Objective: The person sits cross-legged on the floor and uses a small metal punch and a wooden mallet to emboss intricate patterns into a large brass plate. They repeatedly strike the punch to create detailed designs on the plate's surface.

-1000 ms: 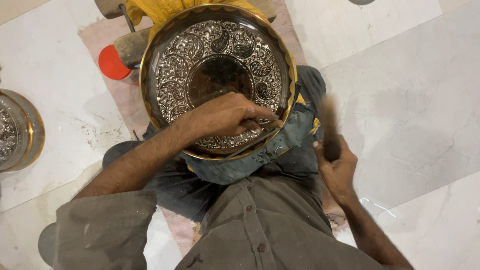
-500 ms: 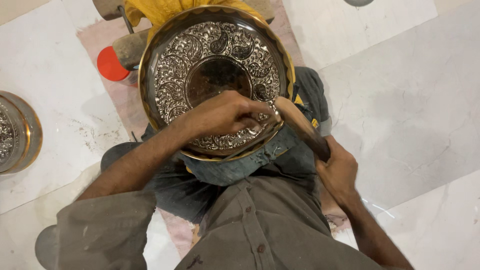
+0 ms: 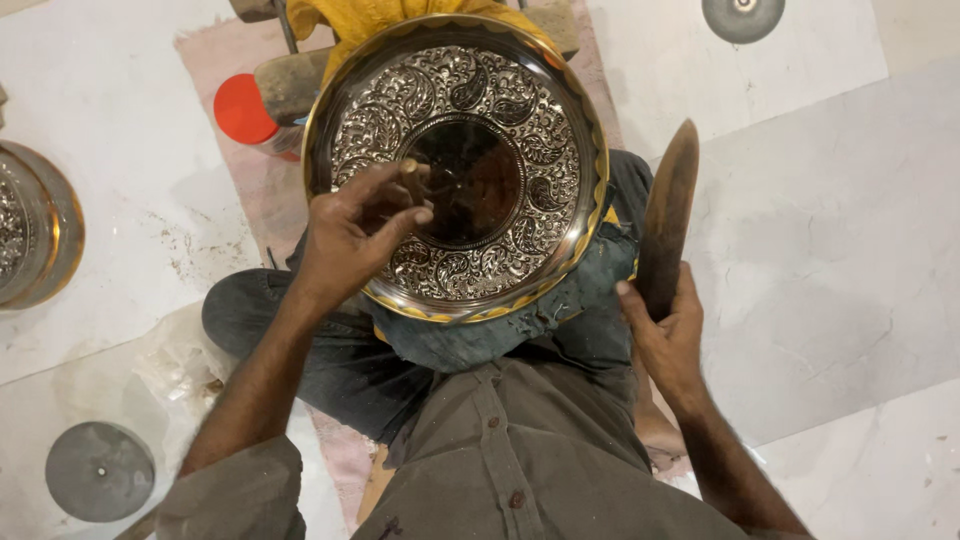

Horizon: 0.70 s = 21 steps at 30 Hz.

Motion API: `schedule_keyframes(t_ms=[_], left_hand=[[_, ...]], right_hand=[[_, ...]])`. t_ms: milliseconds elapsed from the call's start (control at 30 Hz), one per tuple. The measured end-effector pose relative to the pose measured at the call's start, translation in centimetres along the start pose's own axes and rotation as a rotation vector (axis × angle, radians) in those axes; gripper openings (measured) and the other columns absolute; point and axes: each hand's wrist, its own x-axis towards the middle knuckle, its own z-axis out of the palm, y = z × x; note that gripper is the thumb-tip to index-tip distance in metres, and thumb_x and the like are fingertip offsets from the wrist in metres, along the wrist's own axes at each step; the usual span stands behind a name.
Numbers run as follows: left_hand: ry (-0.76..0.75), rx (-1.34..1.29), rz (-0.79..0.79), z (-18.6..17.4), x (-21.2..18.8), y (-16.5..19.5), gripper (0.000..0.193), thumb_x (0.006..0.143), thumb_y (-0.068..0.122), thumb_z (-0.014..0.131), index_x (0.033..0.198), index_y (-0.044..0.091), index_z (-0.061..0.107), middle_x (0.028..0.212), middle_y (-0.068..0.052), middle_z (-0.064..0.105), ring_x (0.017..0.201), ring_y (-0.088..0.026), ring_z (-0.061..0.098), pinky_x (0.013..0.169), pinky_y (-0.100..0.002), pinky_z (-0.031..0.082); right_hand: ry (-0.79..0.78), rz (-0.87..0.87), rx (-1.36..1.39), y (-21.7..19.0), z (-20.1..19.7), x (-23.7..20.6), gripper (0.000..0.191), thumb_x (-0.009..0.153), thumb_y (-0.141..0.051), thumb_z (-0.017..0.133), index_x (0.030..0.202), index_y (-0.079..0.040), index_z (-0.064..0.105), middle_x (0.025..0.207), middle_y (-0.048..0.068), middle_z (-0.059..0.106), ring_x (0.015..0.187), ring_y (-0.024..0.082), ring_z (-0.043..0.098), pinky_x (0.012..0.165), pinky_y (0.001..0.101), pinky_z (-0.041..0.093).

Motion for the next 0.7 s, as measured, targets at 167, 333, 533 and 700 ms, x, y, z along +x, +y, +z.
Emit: schedule_keyframes(t_ms=[167,333,533,700], left_hand=[[-0.013,-0.024,-0.056,1.4,-0.8,0.0,0.045,0.093,0.006,0.079,0.135,0.008,0.065,0.101,-0.006,0.078,0.093,-0.008,0.073,0.082,-0.025,0.062],[-0.113,0.035,-0.013,3.6,0.4,-0.3,0.043,0.093,0.01,0.079,0.133,0.012,0.065,0.1,-0.007,0.079,0.086,-0.011,0.076,0.073,-0.026,0.065],[-0.14,0.203,-0.117,6.8,1.4,-0.3,0.045,0.089,0.014,0.081,0.131,0.015,0.066,0.099,-0.008,0.08,0.075,-0.018,0.079,0.058,-0.031,0.061],[0.043,0.172,0.025,7.8,-0.3,0.0,0.044,0.091,0.01,0.079,0.132,0.011,0.063,0.103,-0.011,0.079,0.09,-0.019,0.081,0.066,-0.031,0.063]], right_hand=[[-0.055,-0.113,0.03,-2.2,-0.4,1.0,0.03,0.106,-0.021,0.064,0.125,-0.003,0.049,0.091,0.002,0.061,0.08,0.009,0.06,0.071,0.0251,0.051],[-0.096,-0.246,-0.201,-3.7,-0.7,1.4,0.047,0.102,-0.017,0.067,0.14,0.003,0.049,0.105,0.005,0.067,0.094,0.014,0.064,0.082,0.0294,0.054],[-0.085,-0.507,-0.578,-6.6,-1.5,3.1,0.051,0.098,-0.009,0.071,0.146,-0.004,0.054,0.117,0.017,0.063,0.108,0.03,0.063,0.092,0.0412,0.052],[-0.158,-0.562,-0.733,-9.9,-2.0,4.9,0.063,0.093,-0.005,0.069,0.153,-0.012,0.052,0.117,0.019,0.062,0.106,0.036,0.062,0.091,0.0449,0.051]])
